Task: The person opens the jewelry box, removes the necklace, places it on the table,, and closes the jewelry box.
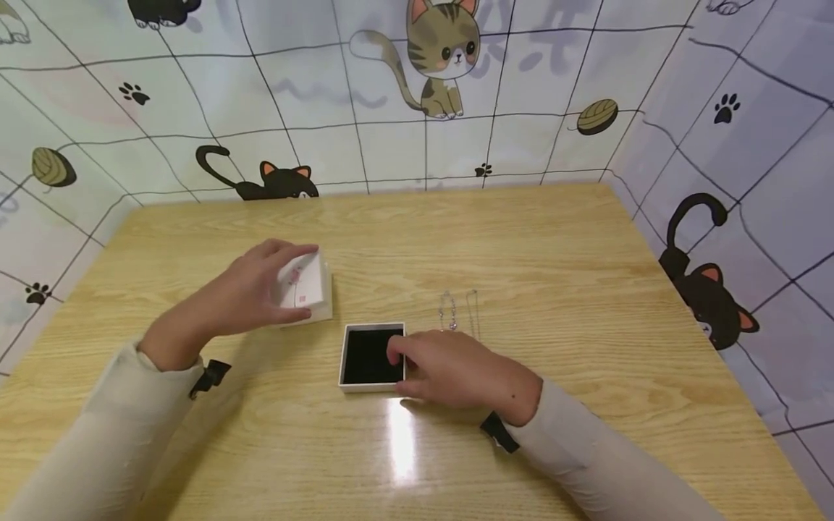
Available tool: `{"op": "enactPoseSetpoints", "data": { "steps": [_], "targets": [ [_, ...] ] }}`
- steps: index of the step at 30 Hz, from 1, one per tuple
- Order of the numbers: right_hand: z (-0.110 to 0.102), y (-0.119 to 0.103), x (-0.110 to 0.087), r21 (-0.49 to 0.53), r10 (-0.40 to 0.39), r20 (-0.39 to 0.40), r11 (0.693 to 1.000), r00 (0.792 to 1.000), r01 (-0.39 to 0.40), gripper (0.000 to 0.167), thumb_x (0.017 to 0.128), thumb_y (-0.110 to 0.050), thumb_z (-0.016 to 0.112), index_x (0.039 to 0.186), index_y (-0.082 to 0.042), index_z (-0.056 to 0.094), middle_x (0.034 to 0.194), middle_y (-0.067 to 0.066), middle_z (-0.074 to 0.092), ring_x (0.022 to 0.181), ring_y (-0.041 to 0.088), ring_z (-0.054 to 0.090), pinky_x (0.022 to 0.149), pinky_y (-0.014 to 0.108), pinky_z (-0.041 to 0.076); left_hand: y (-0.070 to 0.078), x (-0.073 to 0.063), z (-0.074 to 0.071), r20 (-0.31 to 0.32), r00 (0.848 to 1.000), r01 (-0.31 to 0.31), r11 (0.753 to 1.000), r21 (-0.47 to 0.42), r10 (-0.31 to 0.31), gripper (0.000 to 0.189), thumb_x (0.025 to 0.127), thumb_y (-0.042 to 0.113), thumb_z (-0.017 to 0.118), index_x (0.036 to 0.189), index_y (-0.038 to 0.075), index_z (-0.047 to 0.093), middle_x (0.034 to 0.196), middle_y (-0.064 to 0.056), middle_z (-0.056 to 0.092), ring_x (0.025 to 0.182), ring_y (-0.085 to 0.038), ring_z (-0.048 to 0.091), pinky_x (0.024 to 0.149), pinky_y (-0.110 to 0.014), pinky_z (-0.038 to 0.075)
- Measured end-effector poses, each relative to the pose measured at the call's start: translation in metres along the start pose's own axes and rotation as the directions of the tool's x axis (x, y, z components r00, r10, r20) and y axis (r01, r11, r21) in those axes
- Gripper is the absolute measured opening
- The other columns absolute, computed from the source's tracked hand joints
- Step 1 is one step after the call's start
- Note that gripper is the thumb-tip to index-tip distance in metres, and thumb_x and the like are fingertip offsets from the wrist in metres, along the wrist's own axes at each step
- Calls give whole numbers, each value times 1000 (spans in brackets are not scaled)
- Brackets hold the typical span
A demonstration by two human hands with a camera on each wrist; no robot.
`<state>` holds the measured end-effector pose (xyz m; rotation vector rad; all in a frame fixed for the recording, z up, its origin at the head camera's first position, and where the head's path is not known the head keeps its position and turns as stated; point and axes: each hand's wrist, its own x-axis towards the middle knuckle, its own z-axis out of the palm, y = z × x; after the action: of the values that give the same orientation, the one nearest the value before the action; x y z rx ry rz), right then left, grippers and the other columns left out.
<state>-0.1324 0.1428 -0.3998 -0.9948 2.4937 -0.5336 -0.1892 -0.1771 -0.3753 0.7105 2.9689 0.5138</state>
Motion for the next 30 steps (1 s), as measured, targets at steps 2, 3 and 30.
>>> {"op": "enactPoseSetpoints", "data": {
  "steps": [2,3,30],
  "targets": [
    [0,0,-1,16,20,-10,1000,1000,-20,33,91,-33,73,117,-20,57,99,-8,66,66,5,52,71,29,47,6,-2,0,-6,1000,-23,1000,1,23,93,74,43,87,152,24,40,139,-11,49,117,-28,51,98,-54,39],
    [0,1,-1,28,35,-16,999,999,-34,37,90,-33,74,119,-19,55,98,-7,67,65,5,52,69,29,47,9,-3,0,-8,999,-38,999,1,38,93,74,43,87,152,23,40,139,-11,50,117,-28,51,98,-54,39],
    [5,28,13,291,65,65,953,996,-81,96,78,-41,85,150,-16,28,73,-4,60,61,8,54,57,25,45,78,-16,38,77,973,-220,975,23,218,97,68,53,88,151,30,43,134,-2,54,114,-21,59,99,-50,47]
  ]
}}
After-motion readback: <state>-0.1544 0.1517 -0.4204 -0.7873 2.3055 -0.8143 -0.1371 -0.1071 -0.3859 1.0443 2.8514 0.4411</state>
